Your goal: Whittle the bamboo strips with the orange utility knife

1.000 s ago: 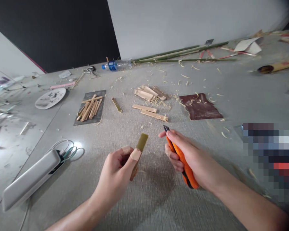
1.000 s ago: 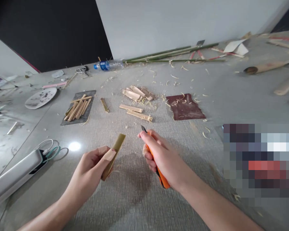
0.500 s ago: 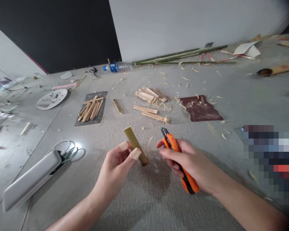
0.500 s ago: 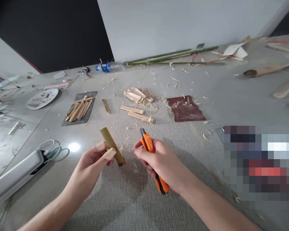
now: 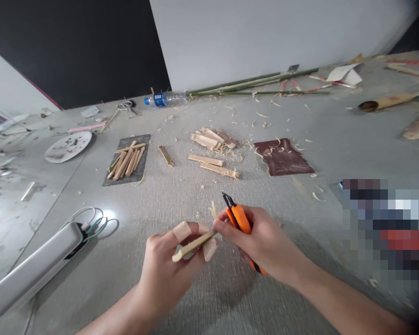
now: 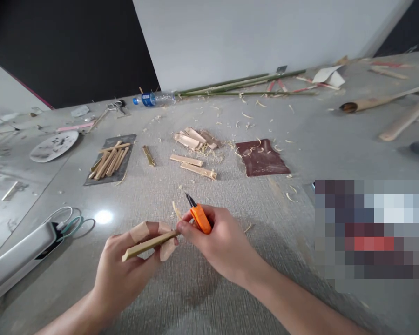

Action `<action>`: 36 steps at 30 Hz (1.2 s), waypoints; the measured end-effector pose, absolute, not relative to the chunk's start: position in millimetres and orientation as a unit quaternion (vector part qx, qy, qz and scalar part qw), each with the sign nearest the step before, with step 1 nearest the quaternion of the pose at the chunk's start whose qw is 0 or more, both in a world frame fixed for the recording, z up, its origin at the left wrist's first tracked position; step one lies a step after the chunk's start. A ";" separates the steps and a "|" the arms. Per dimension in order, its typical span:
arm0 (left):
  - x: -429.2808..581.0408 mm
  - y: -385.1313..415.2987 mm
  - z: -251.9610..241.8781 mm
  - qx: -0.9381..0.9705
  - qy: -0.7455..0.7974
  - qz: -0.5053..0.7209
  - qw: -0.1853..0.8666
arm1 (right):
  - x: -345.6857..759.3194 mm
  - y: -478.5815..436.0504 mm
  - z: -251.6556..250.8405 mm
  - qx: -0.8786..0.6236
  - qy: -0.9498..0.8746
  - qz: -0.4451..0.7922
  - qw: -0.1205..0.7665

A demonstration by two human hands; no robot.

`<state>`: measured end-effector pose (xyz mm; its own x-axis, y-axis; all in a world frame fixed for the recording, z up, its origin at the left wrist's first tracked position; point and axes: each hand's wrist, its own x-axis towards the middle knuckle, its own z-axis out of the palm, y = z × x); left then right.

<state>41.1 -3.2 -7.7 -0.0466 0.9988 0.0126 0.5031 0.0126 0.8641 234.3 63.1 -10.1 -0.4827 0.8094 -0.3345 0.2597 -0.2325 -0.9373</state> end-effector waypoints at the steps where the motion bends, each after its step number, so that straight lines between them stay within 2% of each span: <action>1: 41.5 -4.0 -7.9 0.610 0.622 0.365 0.328 | 233.9 62.1 -10.1 -0.463 -0.597 0.617 0.221; 6: 42.0 -7.0 -6.9 0.661 0.593 0.396 0.235 | 232.8 57.4 -9.5 -0.502 -0.648 0.498 0.283; 11: 40.0 -10.8 -1.5 0.719 0.519 0.432 0.162 | 242.3 72.2 -15.6 -0.557 -0.526 0.541 0.347; 14: 39.5 -11.4 -1.4 0.730 0.466 0.483 0.131 | 252.2 88.9 -19.2 -0.578 -0.492 0.524 0.387; 23: 36.0 -6.8 -0.4 0.708 0.486 0.484 0.169 | 254.9 94.3 -12.8 -0.589 -0.586 0.464 0.306; 27: 36.2 -5.9 0.7 0.699 0.495 0.488 0.170 | 252.5 89.7 -11.6 -0.590 -0.595 0.433 0.333; 29: 36.9 -5.5 0.1 0.692 0.502 0.491 0.168 | 252.4 85.7 -10.0 -0.570 -0.582 0.451 0.365; 31: 37.4 -5.2 -0.7 0.678 0.516 0.494 0.174 | 252.8 80.8 -7.9 -0.521 -0.566 0.522 0.368; 34: 36.9 -4.8 -1.5 0.651 0.543 0.487 0.211 | 253.2 74.3 -4.4 -0.416 -0.547 0.663 0.296; 36: 35.8 -4.8 -2.0 0.633 0.557 0.481 0.240 | 252.5 71.7 -2.3 -0.361 -0.550 0.708 0.258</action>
<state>35.8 -4.8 -2.0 -0.0838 0.9363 0.3410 0.4736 -0.2637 0.8403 252.5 71.7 -2.3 -0.6072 0.7616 -0.2264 0.0322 -0.2612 -0.9648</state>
